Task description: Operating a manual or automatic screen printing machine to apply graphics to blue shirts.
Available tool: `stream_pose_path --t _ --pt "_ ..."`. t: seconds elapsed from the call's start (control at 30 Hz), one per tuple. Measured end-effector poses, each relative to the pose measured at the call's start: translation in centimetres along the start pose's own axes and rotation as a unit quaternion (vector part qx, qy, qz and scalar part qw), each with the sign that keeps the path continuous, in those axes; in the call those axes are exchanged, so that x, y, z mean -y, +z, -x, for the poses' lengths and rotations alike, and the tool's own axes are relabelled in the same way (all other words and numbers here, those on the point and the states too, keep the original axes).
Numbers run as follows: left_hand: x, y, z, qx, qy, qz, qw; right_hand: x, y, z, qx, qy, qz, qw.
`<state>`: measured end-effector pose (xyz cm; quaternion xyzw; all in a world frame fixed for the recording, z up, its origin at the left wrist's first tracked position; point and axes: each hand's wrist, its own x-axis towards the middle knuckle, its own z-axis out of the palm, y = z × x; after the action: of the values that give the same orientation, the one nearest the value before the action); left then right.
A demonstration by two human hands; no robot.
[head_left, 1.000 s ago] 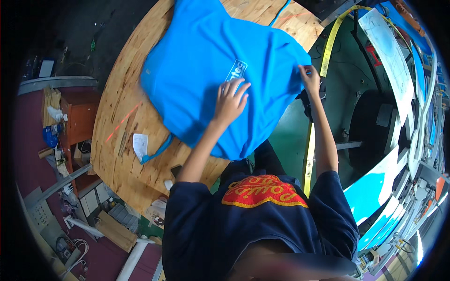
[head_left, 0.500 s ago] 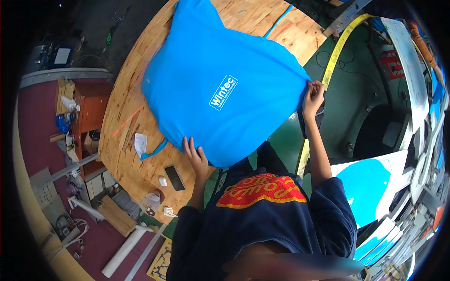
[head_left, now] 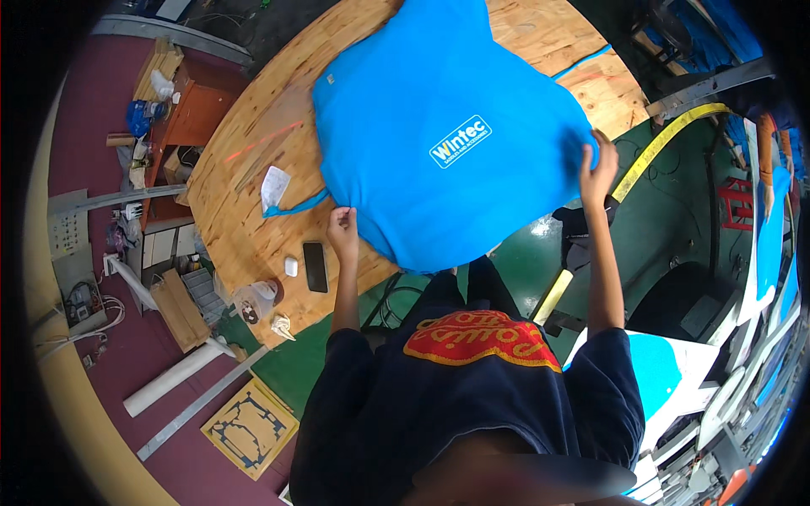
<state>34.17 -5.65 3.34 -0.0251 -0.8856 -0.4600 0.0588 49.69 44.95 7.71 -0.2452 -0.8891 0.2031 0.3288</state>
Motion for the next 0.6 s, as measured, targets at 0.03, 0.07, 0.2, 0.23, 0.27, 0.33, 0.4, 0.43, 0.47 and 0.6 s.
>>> stream_pose_path --t 0.03,0.07,0.2,0.23,0.27,0.33,0.4,0.43,0.47,0.6 --pt "0.2 -0.3 -0.1 -0.001 0.000 0.004 1.000 1.2 -0.1 -0.1 0.075 -0.054 0.001 0.996" --pt "0.4 -0.8 -0.1 0.011 -0.012 0.001 1.000 2.2 -0.3 0.5 0.186 -0.112 0.127 0.968" --pt "-1.9 -0.8 0.3 -0.023 0.102 -0.117 0.988 -2.9 0.0 3.0 0.162 0.076 0.268 0.947" --pt "-3.3 -0.6 0.9 0.009 0.155 -0.130 0.979 -2.3 0.3 3.7 0.161 0.075 0.273 0.945" --pt "-4.7 -0.5 1.9 0.041 0.207 -0.144 0.967 -1.0 0.6 4.7 0.083 0.058 0.213 0.972" --pt "-5.6 -1.3 4.3 0.172 0.292 -0.157 0.928 4.8 1.3 6.3 0.081 -0.036 0.104 0.991" --pt "-4.3 -1.9 8.1 0.308 0.295 -0.148 0.892 6.7 0.9 8.0 0.220 -0.103 0.178 0.954" --pt "-4.8 -2.9 9.8 0.311 0.340 -0.147 0.875 6.0 0.6 9.7 0.242 -0.063 0.221 0.943" --pt "-3.6 -4.5 11.7 0.355 0.293 -0.103 0.882 5.5 0.3 11.1 0.203 0.003 0.241 0.949" --pt "0.3 -6.2 12.0 0.541 0.162 -0.198 0.801 5.8 -0.4 14.3 0.056 0.093 0.204 0.973"
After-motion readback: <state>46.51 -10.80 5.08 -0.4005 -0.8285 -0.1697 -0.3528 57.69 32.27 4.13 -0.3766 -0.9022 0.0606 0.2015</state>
